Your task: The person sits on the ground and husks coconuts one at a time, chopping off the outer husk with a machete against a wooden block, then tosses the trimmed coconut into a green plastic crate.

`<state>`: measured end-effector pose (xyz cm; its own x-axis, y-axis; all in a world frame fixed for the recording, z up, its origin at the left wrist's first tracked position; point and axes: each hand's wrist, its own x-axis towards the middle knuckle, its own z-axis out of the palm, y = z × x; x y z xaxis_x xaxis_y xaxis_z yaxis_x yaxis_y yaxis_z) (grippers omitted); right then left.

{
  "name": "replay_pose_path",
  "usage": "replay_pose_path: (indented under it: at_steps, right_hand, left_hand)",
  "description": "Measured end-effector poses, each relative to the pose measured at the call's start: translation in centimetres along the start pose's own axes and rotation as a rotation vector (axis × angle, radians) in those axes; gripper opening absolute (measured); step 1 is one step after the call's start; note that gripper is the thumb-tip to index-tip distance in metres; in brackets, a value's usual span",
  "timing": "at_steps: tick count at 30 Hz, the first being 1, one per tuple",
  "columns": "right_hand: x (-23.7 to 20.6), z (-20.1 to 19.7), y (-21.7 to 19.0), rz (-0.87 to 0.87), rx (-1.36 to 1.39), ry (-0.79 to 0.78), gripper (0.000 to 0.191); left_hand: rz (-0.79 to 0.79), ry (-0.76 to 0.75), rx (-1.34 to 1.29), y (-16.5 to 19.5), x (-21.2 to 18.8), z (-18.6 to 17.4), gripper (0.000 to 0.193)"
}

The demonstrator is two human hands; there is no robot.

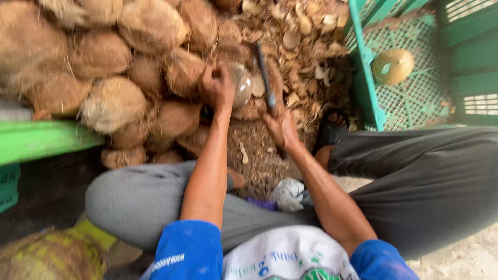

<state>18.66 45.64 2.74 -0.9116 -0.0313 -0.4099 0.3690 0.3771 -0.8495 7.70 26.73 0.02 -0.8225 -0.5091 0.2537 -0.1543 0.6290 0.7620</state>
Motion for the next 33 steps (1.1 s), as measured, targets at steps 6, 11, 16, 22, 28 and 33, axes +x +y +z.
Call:
replay_pose_path:
  at_steps: [6, 11, 16, 22, 28, 33]
  right_hand:
    - [-0.1, 0.6, 0.5, 0.025, 0.051, 0.04, 0.028]
    - [-0.3, 0.5, 0.2, -0.136, 0.135, -0.028, 0.027]
    - [0.7, -0.3, -0.8, 0.111, -0.084, 0.011, 0.041]
    - [-0.3, -0.6, 0.0, 0.269, 0.024, -0.185, 0.017]
    - [-1.2, -1.9, 0.9, 0.247, 0.074, -0.273, 0.035]
    - [-1.8, -3.9, -0.8, 0.152, -0.194, -0.164, 0.04]
  left_hand:
    - [-0.292, -0.211, 0.014, 0.9, 0.2, -0.3, 0.053]
    - [-0.103, -0.051, -0.142, 0.8, -0.1, -0.3, 0.054]
    - [-0.265, -0.186, -0.008, -0.3, -0.6, -0.7, 0.06]
    - [-0.251, -0.117, 0.155, -0.6, -2.1, -0.7, 0.071]
    - [-0.431, -0.199, -0.206, -1.0, -2.8, -1.8, 0.097]
    - [-0.298, -0.251, -0.042, -1.7, -2.5, -1.0, 0.087]
